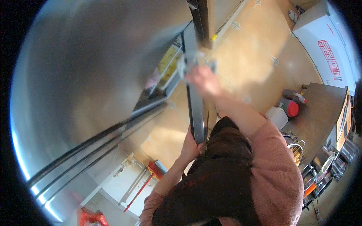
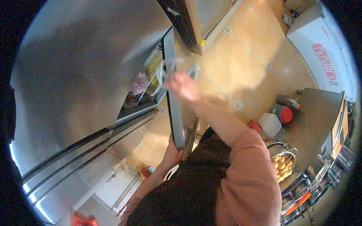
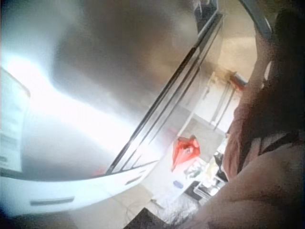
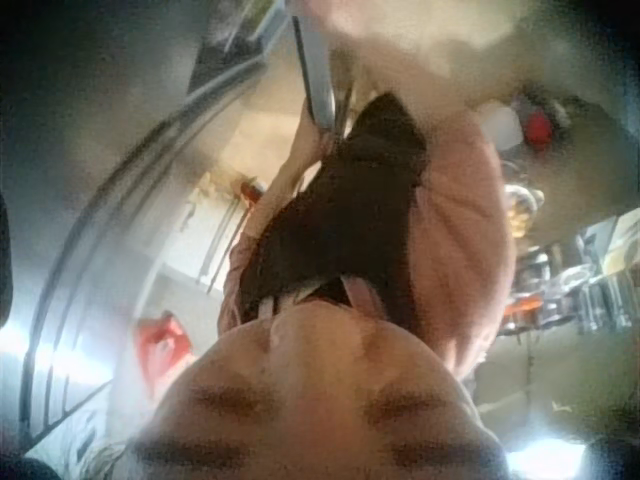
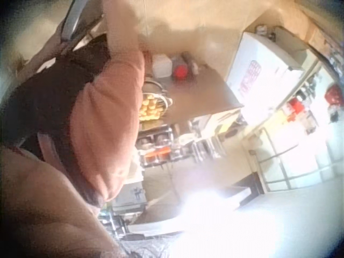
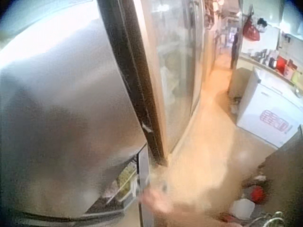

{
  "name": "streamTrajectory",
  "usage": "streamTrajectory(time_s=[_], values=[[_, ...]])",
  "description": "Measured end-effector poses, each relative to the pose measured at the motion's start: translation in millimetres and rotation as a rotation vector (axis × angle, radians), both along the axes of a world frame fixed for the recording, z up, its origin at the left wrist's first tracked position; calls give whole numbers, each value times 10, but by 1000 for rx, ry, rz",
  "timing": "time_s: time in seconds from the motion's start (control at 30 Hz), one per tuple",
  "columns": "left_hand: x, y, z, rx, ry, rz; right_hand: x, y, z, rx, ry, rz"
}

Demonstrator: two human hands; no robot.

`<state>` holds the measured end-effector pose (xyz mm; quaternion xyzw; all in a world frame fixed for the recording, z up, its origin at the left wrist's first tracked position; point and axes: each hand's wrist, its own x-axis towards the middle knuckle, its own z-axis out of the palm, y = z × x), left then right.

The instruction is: The person wipes the exterior of a stainless steel refrigerator with a cloth, then rinses the cloth at a sink and resumes wiping the refrigerator. The person opens and closes the refrigerator door during the process.

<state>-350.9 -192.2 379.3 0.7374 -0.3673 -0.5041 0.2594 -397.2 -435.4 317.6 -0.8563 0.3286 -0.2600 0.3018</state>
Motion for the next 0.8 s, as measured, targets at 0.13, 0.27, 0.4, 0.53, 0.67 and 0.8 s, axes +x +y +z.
streamTrajectory(time_s=[0.13,0.27,0.4,0.53,0.67,0.8], values=[[24,81,-13,44,-145,-84,-600,1256,301,21,-240,218],[8,182,-119,-80,-61,-28,-556,916,400,-141,-26,303],[-43,433,-248,-17,-1,60,70,-290,149,-274,-207,-174],[-116,893,-278,-2,44,129,45,-39,7,-279,-170,-52],[-122,1227,-305,7,110,109,-459,1280,141,-96,-21,173],[-63,1305,-335,-55,76,79,-808,1977,307,59,15,380]])
